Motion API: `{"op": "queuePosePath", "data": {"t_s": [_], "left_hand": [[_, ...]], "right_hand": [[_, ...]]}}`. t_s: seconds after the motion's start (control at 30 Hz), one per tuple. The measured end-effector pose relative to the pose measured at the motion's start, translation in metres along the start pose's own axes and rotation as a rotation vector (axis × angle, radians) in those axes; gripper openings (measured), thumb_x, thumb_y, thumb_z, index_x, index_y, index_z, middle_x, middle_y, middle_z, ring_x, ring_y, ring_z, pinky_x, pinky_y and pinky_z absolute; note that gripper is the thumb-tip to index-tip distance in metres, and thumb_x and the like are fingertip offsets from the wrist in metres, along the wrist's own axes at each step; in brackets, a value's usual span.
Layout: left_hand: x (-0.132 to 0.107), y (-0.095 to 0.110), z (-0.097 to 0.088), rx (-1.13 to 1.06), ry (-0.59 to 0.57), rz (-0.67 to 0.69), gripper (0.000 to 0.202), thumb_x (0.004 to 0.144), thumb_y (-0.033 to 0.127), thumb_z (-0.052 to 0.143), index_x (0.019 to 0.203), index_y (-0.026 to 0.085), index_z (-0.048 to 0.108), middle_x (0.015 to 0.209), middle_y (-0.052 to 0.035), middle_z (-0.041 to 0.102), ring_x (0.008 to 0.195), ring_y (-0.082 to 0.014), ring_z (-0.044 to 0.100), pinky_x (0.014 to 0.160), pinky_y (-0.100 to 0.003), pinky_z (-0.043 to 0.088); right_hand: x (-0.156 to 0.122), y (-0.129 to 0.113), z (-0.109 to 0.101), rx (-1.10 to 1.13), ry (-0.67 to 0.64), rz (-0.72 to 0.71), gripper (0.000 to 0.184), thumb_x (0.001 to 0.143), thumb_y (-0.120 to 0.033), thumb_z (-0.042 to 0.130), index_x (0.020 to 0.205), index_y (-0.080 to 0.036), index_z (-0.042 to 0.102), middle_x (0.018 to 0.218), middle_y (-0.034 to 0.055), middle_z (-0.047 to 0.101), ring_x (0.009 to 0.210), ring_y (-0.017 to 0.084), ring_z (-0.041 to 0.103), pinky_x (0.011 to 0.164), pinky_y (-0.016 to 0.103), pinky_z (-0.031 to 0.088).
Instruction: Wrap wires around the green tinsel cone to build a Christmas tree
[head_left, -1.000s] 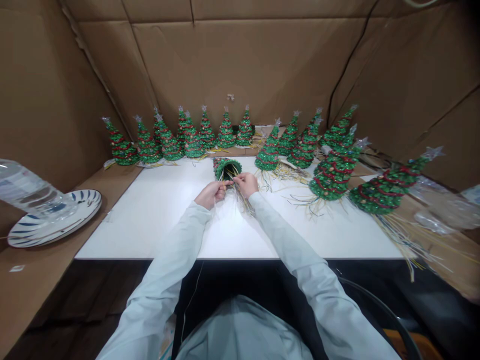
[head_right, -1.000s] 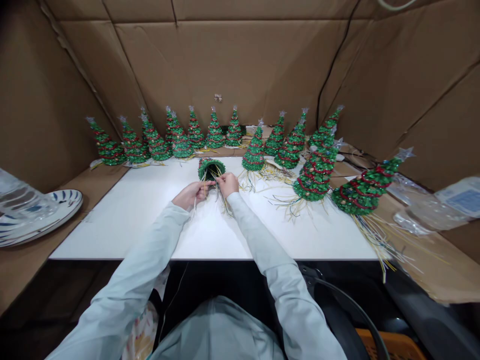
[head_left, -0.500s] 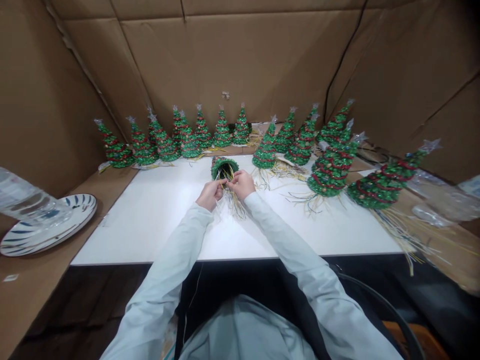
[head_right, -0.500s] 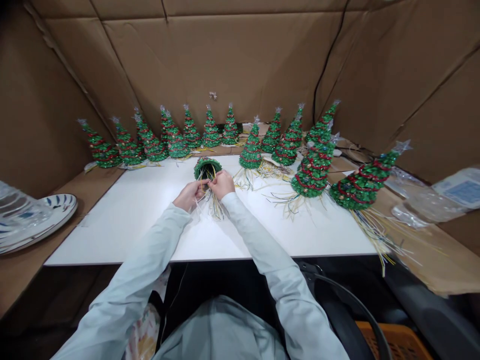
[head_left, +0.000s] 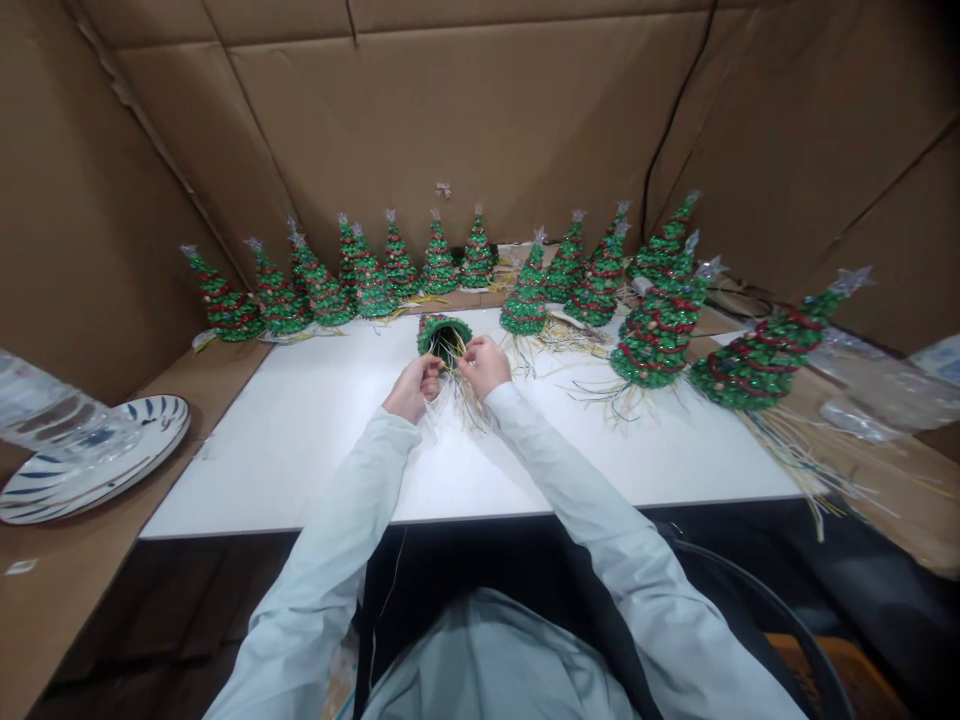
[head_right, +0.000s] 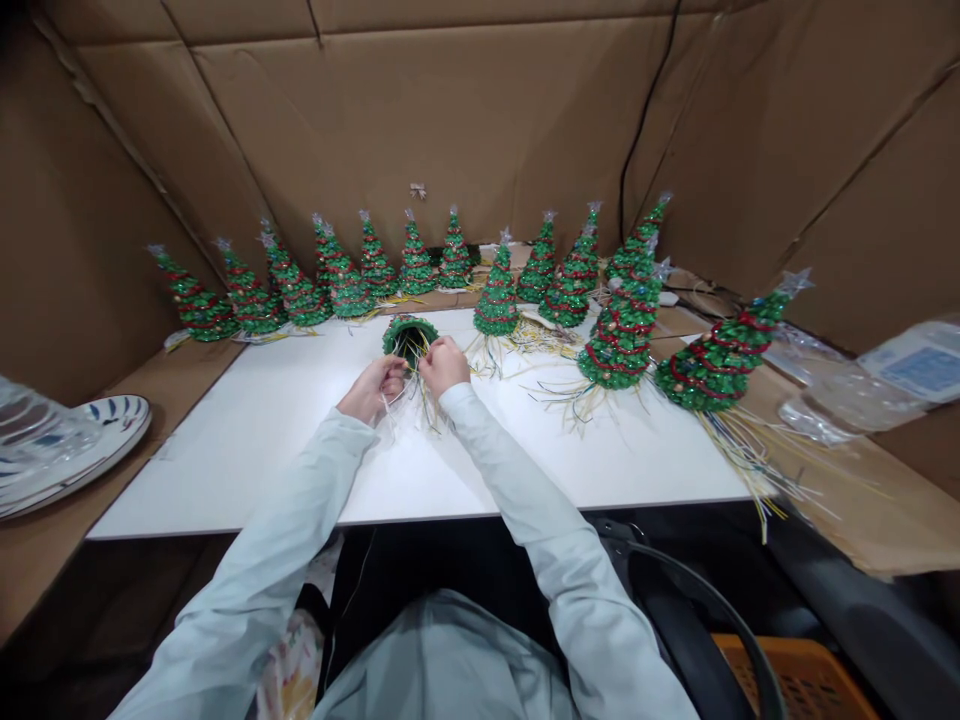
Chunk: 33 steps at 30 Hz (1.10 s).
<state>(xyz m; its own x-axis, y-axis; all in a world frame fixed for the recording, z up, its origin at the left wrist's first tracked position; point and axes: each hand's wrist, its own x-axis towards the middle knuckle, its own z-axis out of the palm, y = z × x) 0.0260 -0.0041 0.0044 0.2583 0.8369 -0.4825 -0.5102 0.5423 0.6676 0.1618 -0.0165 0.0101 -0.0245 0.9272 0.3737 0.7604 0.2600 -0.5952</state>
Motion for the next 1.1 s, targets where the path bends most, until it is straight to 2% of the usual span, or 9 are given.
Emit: {"op": "queuePosePath", "data": {"t_s": [0.17, 0.3, 0.5, 0.67, 0.77, 0.87, 0.97, 1.03, 1.1], "left_hand": [[-0.005, 0.005, 0.002, 0.068, 0.003, 0.002, 0.016, 0.073, 0.012, 0.042, 0.058, 0.015, 0.041, 0.037, 0.0097, 0.024, 0.025, -0.0006, 0.015, 0.025, -0.013, 0.007], [-0.003, 0.001, 0.001, 0.12, 0.003, 0.045, 0.013, 0.073, 0.01, 0.05, 0.061, 0.012, 0.046, 0.036, 0.0111, 0.023, 0.024, 0.0003, 0.015, 0.025, -0.012, 0.008], [0.001, -0.005, -0.002, 0.159, 0.086, 0.179, 0.024, 0.071, 0.014, 0.061, 0.055, 0.013, 0.043, 0.036, 0.01, 0.028, 0.025, 0.0011, 0.02, 0.025, -0.012, 0.011], [-0.004, 0.003, 0.001, 0.057, 0.011, 0.003, 0.022, 0.081, 0.015, 0.043, 0.06, 0.011, 0.047, 0.036, 0.0084, 0.029, 0.024, 0.0003, 0.017, 0.024, -0.011, 0.009], [-0.009, 0.007, 0.003, 0.011, -0.038, -0.027, 0.024, 0.082, 0.015, 0.035, 0.063, 0.01, 0.049, 0.037, 0.0071, 0.031, 0.024, -0.0006, 0.018, 0.023, -0.012, 0.01], [-0.01, 0.007, 0.004, -0.02, 0.009, -0.026, 0.029, 0.083, 0.017, 0.037, 0.056, 0.013, 0.043, 0.035, 0.008, 0.026, 0.023, -0.0014, 0.017, 0.024, -0.012, 0.011], [-0.007, 0.005, 0.003, -0.047, 0.064, -0.015, 0.037, 0.083, 0.021, 0.043, 0.049, 0.016, 0.033, 0.034, 0.0086, 0.022, 0.023, -0.0013, 0.017, 0.024, -0.012, 0.01], [-0.004, 0.004, 0.002, -0.056, 0.072, -0.014, 0.039, 0.084, 0.022, 0.045, 0.048, 0.016, 0.031, 0.033, 0.0081, 0.023, 0.024, -0.0013, 0.018, 0.025, -0.013, 0.01], [-0.002, 0.004, 0.001, -0.057, 0.064, -0.026, 0.04, 0.085, 0.024, 0.044, 0.048, 0.016, 0.032, 0.033, 0.0068, 0.027, 0.024, -0.0019, 0.021, 0.025, -0.013, 0.013]], "right_hand": [[0.002, -0.001, -0.003, 0.052, 0.015, 0.014, 0.016, 0.075, -0.022, 0.054, 0.067, -0.015, 0.066, 0.097, 0.0064, 0.059, 0.088, 0.016, 0.055, 0.085, 0.028, 0.041], [0.005, -0.001, -0.003, 0.175, 0.016, 0.062, 0.011, 0.071, -0.022, 0.058, 0.067, -0.016, 0.067, 0.095, 0.0051, 0.059, 0.089, 0.016, 0.055, 0.087, 0.03, 0.041], [0.001, -0.002, 0.003, 0.167, -0.027, -0.093, 0.008, 0.066, -0.017, 0.062, 0.069, -0.017, 0.069, 0.103, 0.0057, 0.054, 0.1, 0.02, 0.047, 0.093, 0.034, 0.036], [-0.003, -0.003, 0.003, 0.095, -0.083, -0.131, 0.012, 0.069, -0.019, 0.059, 0.072, -0.017, 0.071, 0.104, 0.0067, 0.053, 0.102, 0.021, 0.042, 0.095, 0.036, 0.032], [-0.004, -0.005, 0.001, 0.06, -0.125, -0.147, 0.012, 0.067, -0.019, 0.062, 0.073, -0.018, 0.071, 0.113, 0.0068, 0.049, 0.109, 0.022, 0.037, 0.097, 0.036, 0.029], [-0.006, -0.007, -0.002, 0.025, -0.188, -0.136, 0.01, 0.066, -0.023, 0.065, 0.071, -0.018, 0.072, 0.126, 0.0078, 0.042, 0.118, 0.025, 0.028, 0.1, 0.037, 0.023], [-0.007, -0.009, -0.003, 0.021, -0.253, -0.099, 0.026, 0.078, -0.033, 0.053, 0.07, -0.017, 0.071, 0.122, 0.0107, 0.047, 0.122, 0.024, 0.026, 0.101, 0.038, 0.019], [-0.007, -0.01, -0.003, 0.018, -0.255, -0.07, 0.033, 0.085, -0.035, 0.044, 0.08, -0.018, 0.071, 0.119, 0.011, 0.049, 0.123, 0.021, 0.026, 0.1, 0.039, 0.018], [-0.009, -0.01, -0.002, -0.005, -0.251, -0.062, 0.03, 0.085, -0.036, 0.043, 0.094, -0.022, 0.068, 0.124, 0.0097, 0.045, 0.125, 0.021, 0.023, 0.1, 0.04, 0.018]]}}
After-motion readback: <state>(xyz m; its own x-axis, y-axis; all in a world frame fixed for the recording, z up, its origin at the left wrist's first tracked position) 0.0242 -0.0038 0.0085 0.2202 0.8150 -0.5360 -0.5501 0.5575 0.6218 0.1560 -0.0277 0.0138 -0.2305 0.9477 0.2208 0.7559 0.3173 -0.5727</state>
